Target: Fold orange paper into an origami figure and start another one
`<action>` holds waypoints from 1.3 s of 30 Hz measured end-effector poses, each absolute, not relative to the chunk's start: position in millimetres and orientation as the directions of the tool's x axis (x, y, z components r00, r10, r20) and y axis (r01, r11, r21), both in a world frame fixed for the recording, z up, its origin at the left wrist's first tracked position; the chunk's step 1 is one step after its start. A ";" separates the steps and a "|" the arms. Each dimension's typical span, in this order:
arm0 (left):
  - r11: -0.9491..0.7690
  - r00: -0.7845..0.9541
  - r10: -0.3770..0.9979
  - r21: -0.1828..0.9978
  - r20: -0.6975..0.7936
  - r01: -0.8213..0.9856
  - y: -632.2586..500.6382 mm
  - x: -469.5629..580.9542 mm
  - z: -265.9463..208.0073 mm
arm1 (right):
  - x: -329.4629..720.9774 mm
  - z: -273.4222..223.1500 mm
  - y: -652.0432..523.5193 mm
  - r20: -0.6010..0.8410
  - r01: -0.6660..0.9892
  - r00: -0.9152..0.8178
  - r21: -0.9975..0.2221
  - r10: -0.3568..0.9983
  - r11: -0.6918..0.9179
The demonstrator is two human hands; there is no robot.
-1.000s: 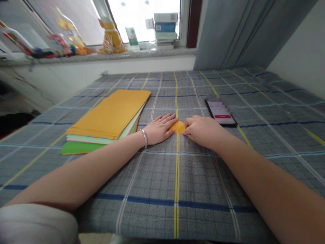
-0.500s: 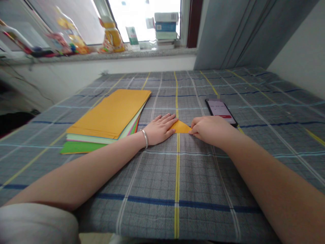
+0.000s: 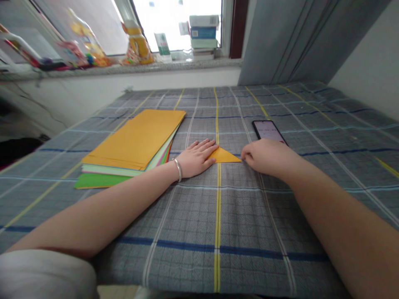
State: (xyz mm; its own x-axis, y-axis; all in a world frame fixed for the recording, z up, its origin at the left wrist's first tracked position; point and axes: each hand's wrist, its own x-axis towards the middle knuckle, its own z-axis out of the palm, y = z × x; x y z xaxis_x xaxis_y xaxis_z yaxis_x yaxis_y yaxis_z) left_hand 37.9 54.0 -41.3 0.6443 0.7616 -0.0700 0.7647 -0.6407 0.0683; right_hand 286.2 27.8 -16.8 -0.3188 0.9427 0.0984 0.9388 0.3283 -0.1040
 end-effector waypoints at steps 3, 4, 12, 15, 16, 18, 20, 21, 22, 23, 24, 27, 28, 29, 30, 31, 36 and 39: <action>-0.641 0.645 0.762 0.077 -0.060 0.764 53.7 38.1 -41.0 | 271.8 -18.7 27.9 0.105 0.936 -0.218 -0.258 0.970 0.238; -0.640 0.644 0.763 0.078 -0.058 0.765 53.5 38.2 -41.0 | 265.9 -20.5 27.7 0.114 0.920 -0.220 -0.305 0.969 0.244; -0.649 0.656 0.751 0.106 -0.072 0.754 58.7 36.4 -38.2 | 243.9 -39.0 33.9 0.110 0.918 -0.309 -0.227 0.945 0.327; -0.674 0.689 0.707 0.144 -0.157 0.724 66.4 31.3 -32.9 | 246.9 -36.4 36.2 0.050 0.913 -0.305 -0.270 0.951 0.307; -0.672 0.691 0.698 0.161 -0.190 0.723 68.4 29.5 -30.9 | 247.7 -35.3 36.4 0.040 0.912 -0.301 -0.280 0.953 0.300; -0.657 0.681 0.704 0.179 -0.200 0.732 70.2 26.8 -27.5 | 248.5 -33.9 36.3 0.027 0.910 -0.298 -0.296 0.954 0.292; -0.642 0.671 0.714 0.194 -0.201 0.742 69.5 25.9 -25.2 | 249.0 -34.0 36.3 0.025 0.906 -0.299 -0.305 0.954 0.292; -0.637 0.668 0.715 0.202 -0.205 0.744 68.7 26.0 -24.6 | 249.4 -34.6 36.5 0.025 0.905 -0.299 -0.309 0.954 0.292; -0.631 0.665 0.716 0.210 -0.213 0.747 68.0 26.2 -24.4 | 249.8 -35.4 36.8 0.025 0.904 -0.300 -0.314 0.954 0.292; -0.627 0.663 0.716 0.216 -0.219 0.749 67.6 26.3 -24.6 | 250.4 -36.3 37.2 0.026 0.902 -0.300 -0.317 0.953 0.293; -0.623 0.660 0.719 0.220 -0.217 0.751 67.6 26.1 -25.1 | 251.0 -37.2 37.7 0.027 0.900 -0.302 -0.321 0.953 0.295; -0.613 0.649 0.737 0.215 -0.189 0.760 70.1 22.2 -27.5 | 252.6 -39.0 38.7 0.031 0.893 -0.313 -0.330 0.949 0.305; -0.612 0.646 0.741 0.213 -0.183 0.762 71.5 19.7 -28.1 | 252.8 -39.2 38.8 0.032 0.893 -0.312 -0.330 0.949 0.305; -0.611 0.646 0.741 0.214 -0.182 0.762 72.9 16.8 -28.2 | 252.7 -39.1 38.8 0.031 0.894 -0.310 -0.330 0.950 0.302; -0.610 0.646 0.741 0.216 -0.186 0.762 74.3 13.7 -27.8 | 252.5 -38.8 38.6 0.030 0.896 -0.305 -0.330 0.952 0.297; -0.608 0.646 0.739 0.221 -0.192 0.762 75.5 10.6 -26.8 | 252.3 -38.4 38.3 0.028 0.898 -0.300 -0.330 0.954 0.292; -0.567 0.612 0.759 0.236 -0.224 0.789 80.2 -1.5 -21.2 | 251.1 -36.7 37.4 0.025 0.900 -0.300 -0.324 0.954 0.291; -0.611 0.660 0.726 0.259 -0.193 0.748 84.1 -5.8 -22.1 | 251.4 -37.0 37.9 0.021 0.899 -0.298 -0.330 0.954 0.288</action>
